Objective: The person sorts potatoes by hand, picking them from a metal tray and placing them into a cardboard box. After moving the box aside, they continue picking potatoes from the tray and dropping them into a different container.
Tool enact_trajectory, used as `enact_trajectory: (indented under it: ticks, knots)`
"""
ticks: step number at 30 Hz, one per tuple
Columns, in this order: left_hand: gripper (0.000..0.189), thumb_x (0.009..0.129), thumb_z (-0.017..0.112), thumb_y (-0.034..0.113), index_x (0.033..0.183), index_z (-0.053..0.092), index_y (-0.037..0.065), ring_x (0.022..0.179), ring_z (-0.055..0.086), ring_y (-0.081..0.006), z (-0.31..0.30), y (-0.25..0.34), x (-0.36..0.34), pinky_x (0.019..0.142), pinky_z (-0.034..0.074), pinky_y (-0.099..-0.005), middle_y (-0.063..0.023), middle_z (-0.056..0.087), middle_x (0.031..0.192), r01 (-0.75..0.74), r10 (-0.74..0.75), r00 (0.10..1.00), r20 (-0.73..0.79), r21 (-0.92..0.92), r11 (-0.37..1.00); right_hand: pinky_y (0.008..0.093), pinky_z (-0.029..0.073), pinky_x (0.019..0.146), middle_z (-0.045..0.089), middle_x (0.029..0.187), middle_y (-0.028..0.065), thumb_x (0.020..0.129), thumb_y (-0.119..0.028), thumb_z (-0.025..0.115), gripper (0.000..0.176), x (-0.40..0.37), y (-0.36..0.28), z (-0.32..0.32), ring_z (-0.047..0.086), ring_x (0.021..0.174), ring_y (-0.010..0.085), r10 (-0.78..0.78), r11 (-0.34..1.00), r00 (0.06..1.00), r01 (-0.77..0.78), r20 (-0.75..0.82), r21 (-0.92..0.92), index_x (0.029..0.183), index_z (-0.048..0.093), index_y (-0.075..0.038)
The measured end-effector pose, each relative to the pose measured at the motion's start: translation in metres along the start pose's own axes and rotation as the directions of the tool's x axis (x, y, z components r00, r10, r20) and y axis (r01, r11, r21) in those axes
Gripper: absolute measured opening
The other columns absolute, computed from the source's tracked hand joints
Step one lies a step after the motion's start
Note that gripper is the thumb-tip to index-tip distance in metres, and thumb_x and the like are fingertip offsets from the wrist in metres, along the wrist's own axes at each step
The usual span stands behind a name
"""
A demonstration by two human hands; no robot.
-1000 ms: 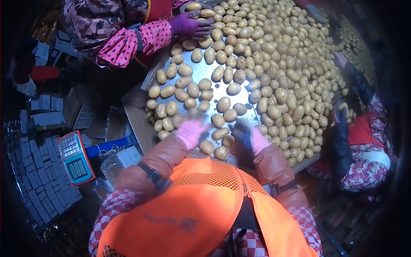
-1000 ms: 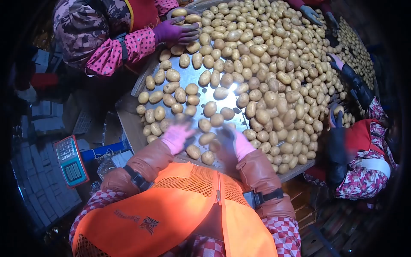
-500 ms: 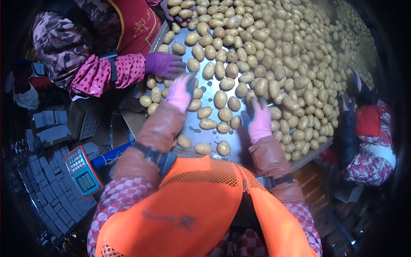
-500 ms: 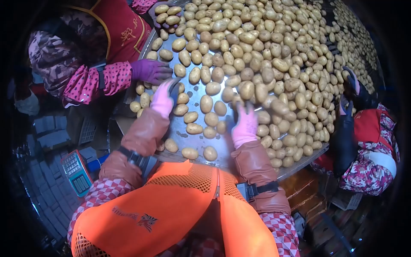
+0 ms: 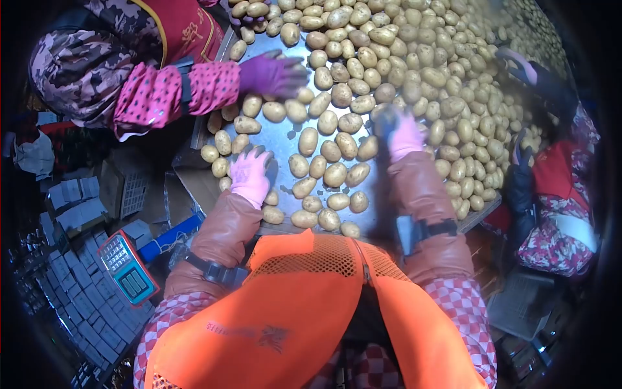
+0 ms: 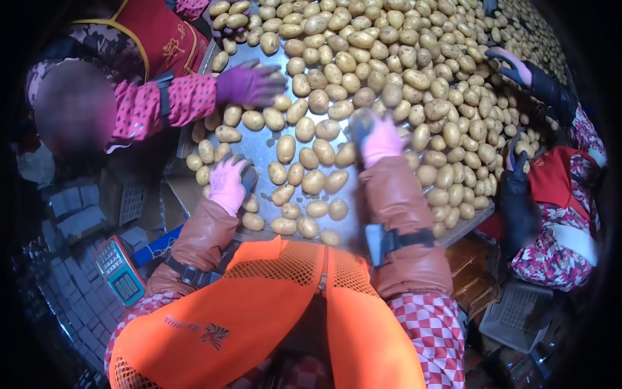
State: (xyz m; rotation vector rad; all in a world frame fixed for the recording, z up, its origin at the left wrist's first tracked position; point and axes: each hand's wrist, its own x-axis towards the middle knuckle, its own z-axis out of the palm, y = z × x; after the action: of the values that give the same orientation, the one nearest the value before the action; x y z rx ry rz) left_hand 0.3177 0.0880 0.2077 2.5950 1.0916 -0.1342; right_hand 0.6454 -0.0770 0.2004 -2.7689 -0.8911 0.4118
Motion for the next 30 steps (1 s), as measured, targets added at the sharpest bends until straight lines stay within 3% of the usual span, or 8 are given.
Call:
enact_trajectory:
  ticks: [6,10,14,17,18,20,25,30]
  knots:
    - [0.049,0.084,0.064,0.01,0.133,0.059,0.011,0.129,0.052,-0.0354,-0.004,0.075,0.079,0.109,0.041,-0.047,-0.0166,0.059,0.134,-0.426,0.421,0.902,-0.098,-0.361,0.829,0.0481,0.037,0.112,0.052,0.142,0.0214,0.086,-0.028,0.072,0.047,-0.039,-0.027,0.016,0.054,0.126,0.0399,-0.331,0.942,0.936,0.321,0.123,0.097,0.131,0.064,-0.022]
    - [0.06,0.088,0.068,0.046,0.139,0.054,0.019,0.142,0.036,-0.0372,0.004,0.069,0.111,0.116,0.025,-0.0583,-0.0142,0.047,0.148,-0.501,0.491,0.865,0.1,0.15,0.852,0.0372,0.05,0.099,0.068,0.12,0.0127,0.086,-0.006,0.066,0.035,-0.067,0.005,0.005,0.063,0.115,0.0342,-0.452,0.705,0.891,0.378,-0.03,0.6,0.12,0.07,-0.012]
    - [0.046,0.096,0.059,0.039,0.139,0.056,0.022,0.14,0.039,-0.0365,0.01,0.006,0.071,0.115,0.028,-0.0577,-0.0153,0.047,0.147,-0.347,0.352,0.926,-0.135,0.057,0.936,0.0296,0.052,0.088,0.068,0.11,0.0082,0.095,-0.002,0.058,0.025,-0.114,0.055,-0.021,0.064,0.099,0.0192,0.146,0.328,0.987,-0.111,0.066,0.938,0.118,0.069,-0.002]
    - [0.05,0.095,0.06,0.04,0.143,0.053,0.027,0.141,0.035,-0.0426,0.007,-0.023,0.031,0.115,0.027,-0.0596,-0.0182,0.04,0.151,-0.184,0.198,0.973,-0.116,0.122,0.975,0.0424,0.046,0.096,0.052,0.138,0.0193,0.09,-0.024,0.068,0.052,-0.14,0.109,-0.021,0.057,0.111,0.0336,0.321,0.675,0.935,-0.113,-0.152,0.729,0.139,0.055,-0.01]
    - [0.052,0.095,0.061,0.042,0.144,0.052,0.027,0.142,0.033,-0.0437,0.011,-0.029,0.021,0.116,0.026,-0.0599,-0.0182,0.04,0.152,-0.127,0.145,0.978,-0.148,0.121,0.984,0.0514,0.038,0.11,0.046,0.146,0.0228,0.086,-0.026,0.072,0.06,-0.144,0.111,-0.019,0.049,0.128,0.0419,0.068,0.998,0.911,-0.064,-0.407,0.023,0.14,0.054,-0.008]
    - [0.055,0.094,0.061,0.042,0.146,0.05,0.027,0.142,0.032,-0.0445,0.026,-0.041,0.007,0.116,0.025,-0.0601,-0.0176,0.039,0.153,-0.064,0.075,0.988,-0.135,0.085,0.994,0.0575,0.029,0.114,0.04,0.149,0.0253,0.081,-0.036,0.076,0.075,-0.164,0.084,-0.002,0.039,0.134,0.0475,0.14,0.959,0.981,-0.168,-0.132,-0.228,0.145,0.048,-0.01]
    - [0.068,0.091,0.065,0.036,0.153,0.039,0.021,0.142,0.035,-0.0411,0.028,-0.042,-0.045,0.117,0.023,-0.0602,-0.0158,0.041,0.152,0.007,0.008,0.996,-0.092,0.162,0.987,0.0478,0.047,0.097,0.06,0.124,0.0247,0.081,-0.025,0.07,0.055,-0.194,0.029,0.01,0.056,0.119,0.0413,-0.383,0.919,0.921,0.388,0.07,-0.073,0.131,0.058,-0.009]
    - [0.053,0.079,0.062,0.006,0.132,0.059,0.013,0.128,0.05,-0.037,0.033,0.007,-0.052,0.116,0.028,-0.0556,-0.0149,0.06,0.13,-0.089,0.092,0.996,-0.002,-0.278,0.956,0.0382,0.051,0.097,0.065,0.126,0.0162,0.092,-0.026,0.069,0.04,-0.175,-0.02,-0.024,0.064,0.115,0.0323,-0.33,0.883,0.807,0.081,0.489,0.462,0.128,0.065,-0.008]
